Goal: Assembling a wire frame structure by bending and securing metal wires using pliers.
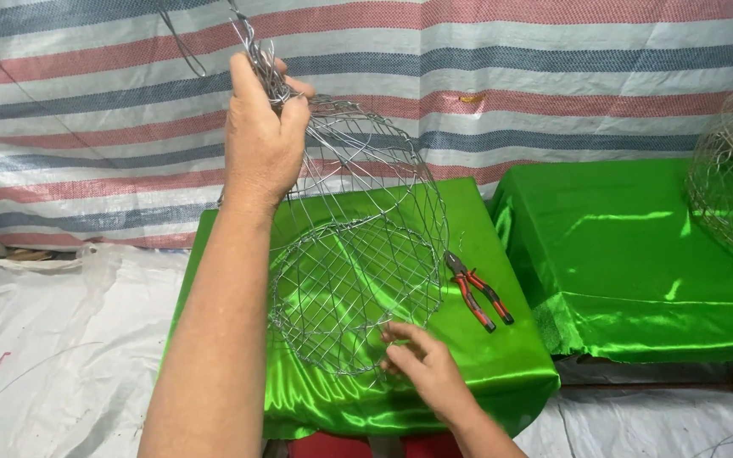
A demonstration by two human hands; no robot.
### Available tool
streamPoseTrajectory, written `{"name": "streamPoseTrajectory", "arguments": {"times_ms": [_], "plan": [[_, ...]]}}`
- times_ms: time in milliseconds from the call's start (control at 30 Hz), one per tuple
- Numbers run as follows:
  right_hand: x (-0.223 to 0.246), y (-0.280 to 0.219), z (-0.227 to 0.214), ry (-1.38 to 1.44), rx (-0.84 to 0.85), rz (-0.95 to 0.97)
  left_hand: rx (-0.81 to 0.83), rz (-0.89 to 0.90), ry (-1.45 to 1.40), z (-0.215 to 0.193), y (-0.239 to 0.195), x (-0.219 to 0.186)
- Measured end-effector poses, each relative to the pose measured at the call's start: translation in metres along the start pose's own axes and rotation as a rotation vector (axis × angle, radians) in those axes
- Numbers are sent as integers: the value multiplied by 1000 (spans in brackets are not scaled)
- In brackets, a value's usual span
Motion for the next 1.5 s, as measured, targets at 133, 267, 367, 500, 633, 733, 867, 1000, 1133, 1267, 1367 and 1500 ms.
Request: {"name": "streamPoseTrajectory", "arguments": {"times_ms": [133, 267, 367, 500, 633, 733, 867, 1000, 1133, 1267, 1367, 1500], "plan": [[-7, -9, 14, -132, -42, -50, -9, 12, 50, 1, -5, -4], [-29, -1, 17, -49, -100, -89, -31, -2, 154, 2, -10, -3], [-27, -2, 16, -16, -104, -105, -28, 7, 155, 0, -10, -3], [-6, -27, 16, -106, -40, -105, 18, -51, 143, -2, -1, 3], [-6, -22, -10, -155, -295, -331, 87, -101, 173, -1, 0, -5], [7, -12, -21, -120, -301, -216, 84, -201, 171, -2, 4, -9], [20, -16, -14, -114, -110, -165, 80, -229, 74, -8, 10, -19], [22, -29, 4, -134, 91, -153, 199, -53, -69, -2, 15, -30], [15, -33, 14, -88, 248, -117, 262, -28, -147, 3, 8, -23], [19, -38, 26, -138, 255, -198, 171, -289, 170, 7, -6, -16], [10, -37, 40, -163, 221, -293, 132, -359, 455, 12, -22, -9], [-13, -35, 48, -206, 85, -200, 59, -149, 501, 12, -27, -1]]}}
Point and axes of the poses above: each hand's wrist, its own y-axis towards the middle knuckle, its own z-axis out of the palm, x = y × z, the point moved 4 cm from there along y, towards the middle knuckle, and after that the axes turned 2 degrees about -x, right-handed, at the moved point
